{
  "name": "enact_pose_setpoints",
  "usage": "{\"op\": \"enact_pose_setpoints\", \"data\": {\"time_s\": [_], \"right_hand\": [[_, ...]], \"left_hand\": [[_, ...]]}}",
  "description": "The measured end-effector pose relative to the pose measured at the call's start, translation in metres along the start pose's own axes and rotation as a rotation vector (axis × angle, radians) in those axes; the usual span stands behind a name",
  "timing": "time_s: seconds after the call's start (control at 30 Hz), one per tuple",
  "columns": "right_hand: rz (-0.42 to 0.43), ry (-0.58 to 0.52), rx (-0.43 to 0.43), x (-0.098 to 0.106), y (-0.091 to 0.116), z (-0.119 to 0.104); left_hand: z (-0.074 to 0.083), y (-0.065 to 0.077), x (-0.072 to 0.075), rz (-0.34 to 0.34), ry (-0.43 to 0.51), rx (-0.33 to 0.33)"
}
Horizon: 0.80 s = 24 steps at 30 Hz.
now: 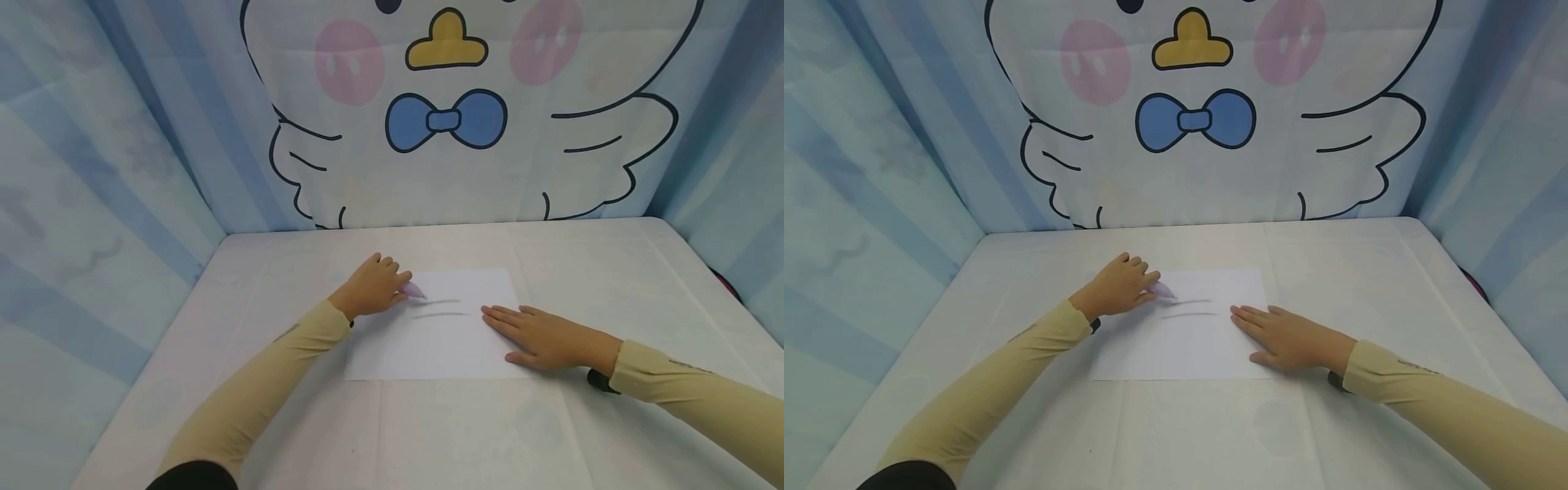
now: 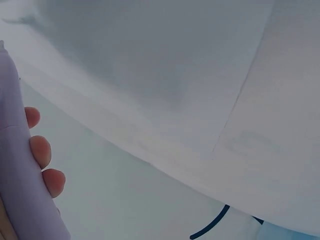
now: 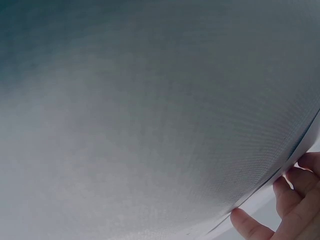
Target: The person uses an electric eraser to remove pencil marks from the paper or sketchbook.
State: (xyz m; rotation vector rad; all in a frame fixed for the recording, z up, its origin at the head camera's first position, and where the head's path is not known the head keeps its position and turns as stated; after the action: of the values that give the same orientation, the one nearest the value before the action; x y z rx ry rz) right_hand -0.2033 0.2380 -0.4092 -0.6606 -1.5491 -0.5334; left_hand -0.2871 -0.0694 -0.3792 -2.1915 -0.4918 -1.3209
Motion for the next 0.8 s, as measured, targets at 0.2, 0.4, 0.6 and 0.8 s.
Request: {"op": "enact_pose_setpoints", "data": {"time_s": [0.2, 0.4, 0.6, 0.8], "right_hand": [[0.027, 0.01, 0.017, -0.002, 0.001, 0.001], [0.062, 0.022, 0.041, -0.002, 0.001, 0.001], [0.036, 0.013, 0.022, -0.002, 0.001, 0.001], [0.008, 0.008, 0.007, -0.001, -0.001, 0.0]], "left_hand": [[-0.004, 0.011, 0.001, 0.048, 0.001, -0.006], [-0.006, 0.016, 0.0, -0.029, -0.01, 0.002], [-0.006, 0.017, -0.004, -0.075, 0.003, 0.012], [-0.006, 0.019, -0.006, -0.049, 0.016, 0.001]]}}
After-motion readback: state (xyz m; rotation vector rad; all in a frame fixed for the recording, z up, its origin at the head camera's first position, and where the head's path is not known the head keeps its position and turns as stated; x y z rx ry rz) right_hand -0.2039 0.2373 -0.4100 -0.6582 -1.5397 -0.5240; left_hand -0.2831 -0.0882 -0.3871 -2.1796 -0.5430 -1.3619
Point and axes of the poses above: each hand's wrist, its own y-axis away from the middle knuckle, its own x-axis out of the back of the hand, z = x × y, the point moved 1 cm from there along -y, towards the middle knuckle, and after that the axes turned 14 degrees about z, right-handed, at the moved point
